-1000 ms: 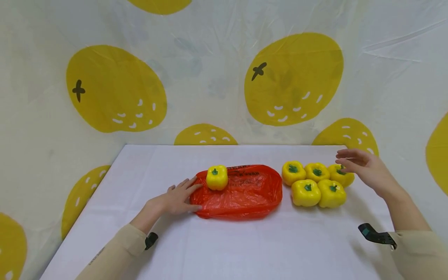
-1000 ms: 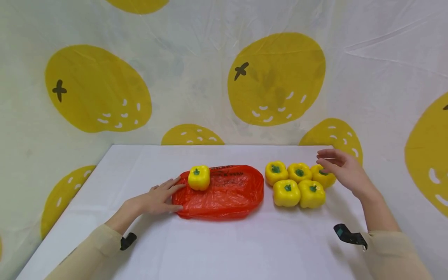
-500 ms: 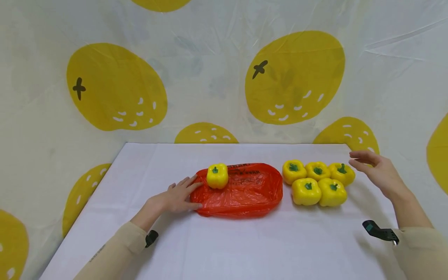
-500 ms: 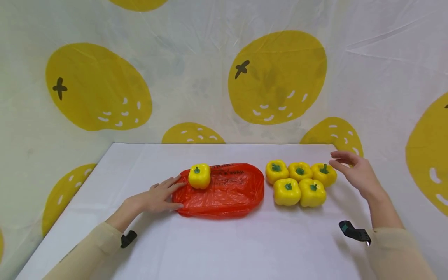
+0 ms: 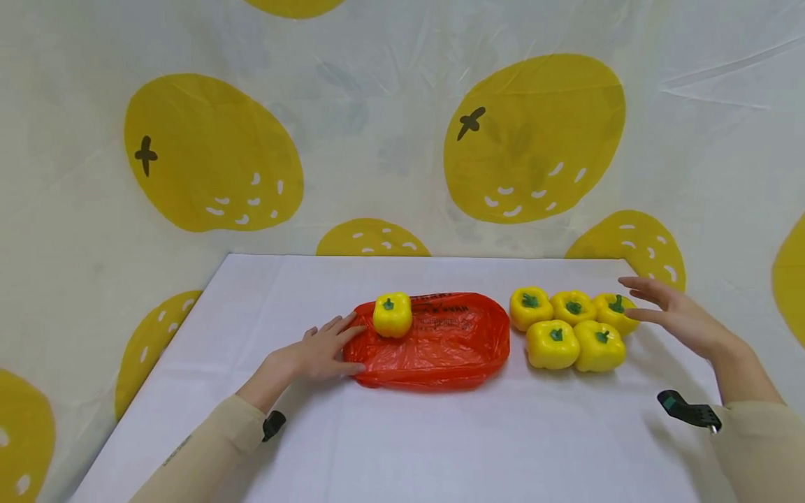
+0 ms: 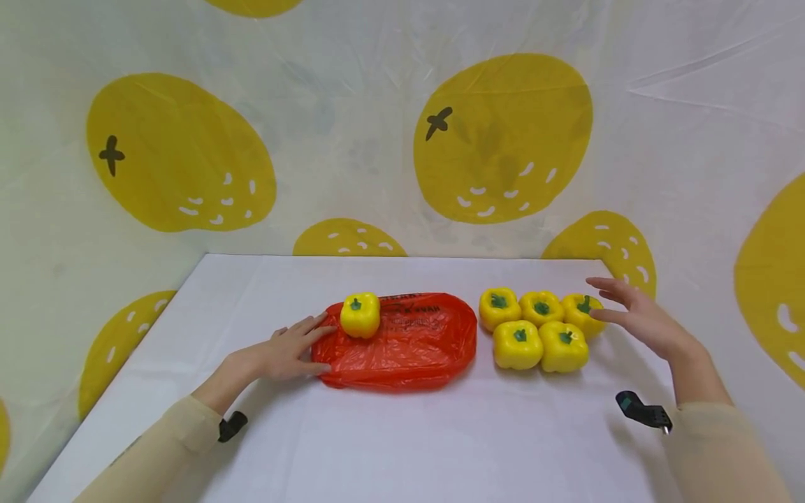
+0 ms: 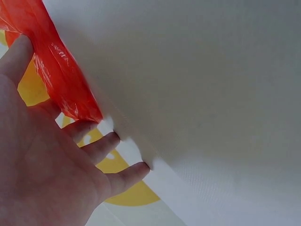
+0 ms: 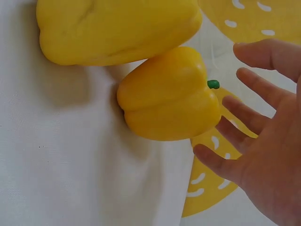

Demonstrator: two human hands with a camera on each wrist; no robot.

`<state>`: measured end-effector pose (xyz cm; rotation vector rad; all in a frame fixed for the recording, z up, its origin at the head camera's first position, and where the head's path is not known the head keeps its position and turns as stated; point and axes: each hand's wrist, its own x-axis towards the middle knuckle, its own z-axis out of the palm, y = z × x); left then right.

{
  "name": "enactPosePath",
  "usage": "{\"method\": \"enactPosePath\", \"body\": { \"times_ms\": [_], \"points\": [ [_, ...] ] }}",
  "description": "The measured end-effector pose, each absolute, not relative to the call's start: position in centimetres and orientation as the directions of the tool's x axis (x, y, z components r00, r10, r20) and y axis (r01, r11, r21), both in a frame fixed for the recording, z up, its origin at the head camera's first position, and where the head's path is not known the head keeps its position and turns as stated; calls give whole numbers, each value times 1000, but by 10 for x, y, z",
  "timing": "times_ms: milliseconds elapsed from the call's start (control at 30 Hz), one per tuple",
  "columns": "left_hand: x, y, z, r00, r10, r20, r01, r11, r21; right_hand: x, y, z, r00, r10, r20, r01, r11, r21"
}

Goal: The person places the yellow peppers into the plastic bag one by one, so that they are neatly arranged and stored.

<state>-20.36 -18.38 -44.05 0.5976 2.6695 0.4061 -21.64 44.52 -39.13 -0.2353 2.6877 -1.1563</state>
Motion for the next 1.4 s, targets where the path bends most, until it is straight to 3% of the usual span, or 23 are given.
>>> {"method": "enactPosePath", "body": {
  "times_ms": [467, 1400],
  "points": [
    [-205, -184, -440, -832, 481, -277, 384, 860, 337, -222, 450, -403, -940, -311, -137, -114, 669, -734],
    [-205, -184, -441, -835, 466, -293, 363, 866, 344, -222, 447, -403, -940, -293, -173, -107, 739, -666]
  ]
}}
